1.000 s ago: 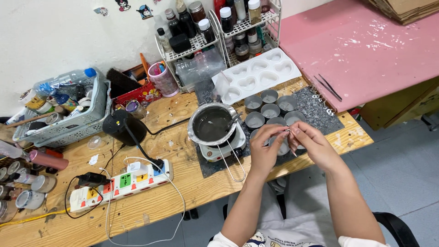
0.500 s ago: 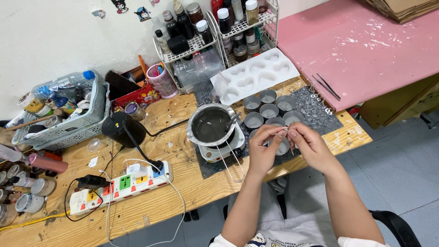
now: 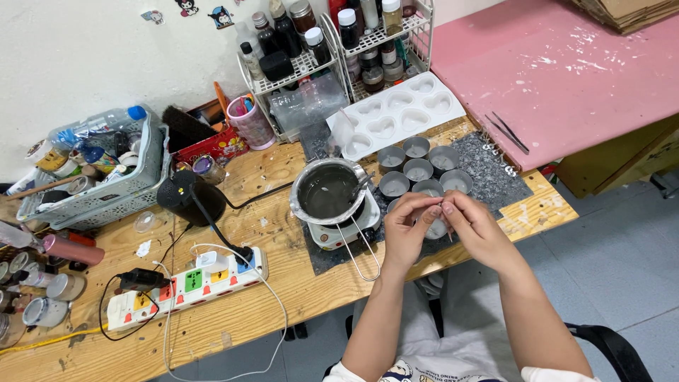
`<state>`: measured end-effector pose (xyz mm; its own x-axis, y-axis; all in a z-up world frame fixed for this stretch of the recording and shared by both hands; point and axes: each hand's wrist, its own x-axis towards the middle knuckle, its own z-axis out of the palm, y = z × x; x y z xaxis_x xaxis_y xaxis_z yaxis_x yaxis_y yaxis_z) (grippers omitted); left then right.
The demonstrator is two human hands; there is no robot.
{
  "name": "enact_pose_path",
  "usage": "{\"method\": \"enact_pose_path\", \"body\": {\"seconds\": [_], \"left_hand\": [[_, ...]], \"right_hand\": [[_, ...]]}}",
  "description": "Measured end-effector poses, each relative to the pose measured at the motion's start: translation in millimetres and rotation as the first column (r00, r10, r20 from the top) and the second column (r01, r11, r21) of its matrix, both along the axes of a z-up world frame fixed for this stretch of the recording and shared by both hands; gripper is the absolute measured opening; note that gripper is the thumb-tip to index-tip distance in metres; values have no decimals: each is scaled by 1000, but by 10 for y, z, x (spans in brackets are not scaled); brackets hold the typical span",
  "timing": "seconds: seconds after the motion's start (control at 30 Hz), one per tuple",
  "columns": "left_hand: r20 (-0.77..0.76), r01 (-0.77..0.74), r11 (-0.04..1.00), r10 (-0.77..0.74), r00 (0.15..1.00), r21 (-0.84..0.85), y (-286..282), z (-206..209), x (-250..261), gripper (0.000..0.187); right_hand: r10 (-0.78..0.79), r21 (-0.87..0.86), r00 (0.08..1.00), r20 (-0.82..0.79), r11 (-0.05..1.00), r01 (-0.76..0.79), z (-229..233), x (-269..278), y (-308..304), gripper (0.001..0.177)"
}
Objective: Preparing wicks and melting wax for candle making.
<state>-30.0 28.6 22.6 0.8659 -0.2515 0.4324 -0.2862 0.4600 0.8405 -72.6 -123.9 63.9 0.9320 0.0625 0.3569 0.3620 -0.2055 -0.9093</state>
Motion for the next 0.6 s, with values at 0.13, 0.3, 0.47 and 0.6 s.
{"method": "enact_pose_path", "body": {"seconds": [0.13,0.3,0.47,0.6], "left_hand": [[-4,-17,999,18,1000,42,36,103,-46,18],[197,-271,943,233,952,195,52,260,-109,19],[204,-283,940,245,948,188,46,244,-101,20],[207,-265,951,230,951,162,34,187,-77,18]], "right_hand": [[-25,-16,1000,-18,1000,25,-74,-26,-11,21],[93,112,996,-16,990,-91,-231,6,-83,18],[126,156,991,-47,981,-117,-250,11,-97,18],[144,197,987,-71,972,-128,-306,26,-120,18]]}}
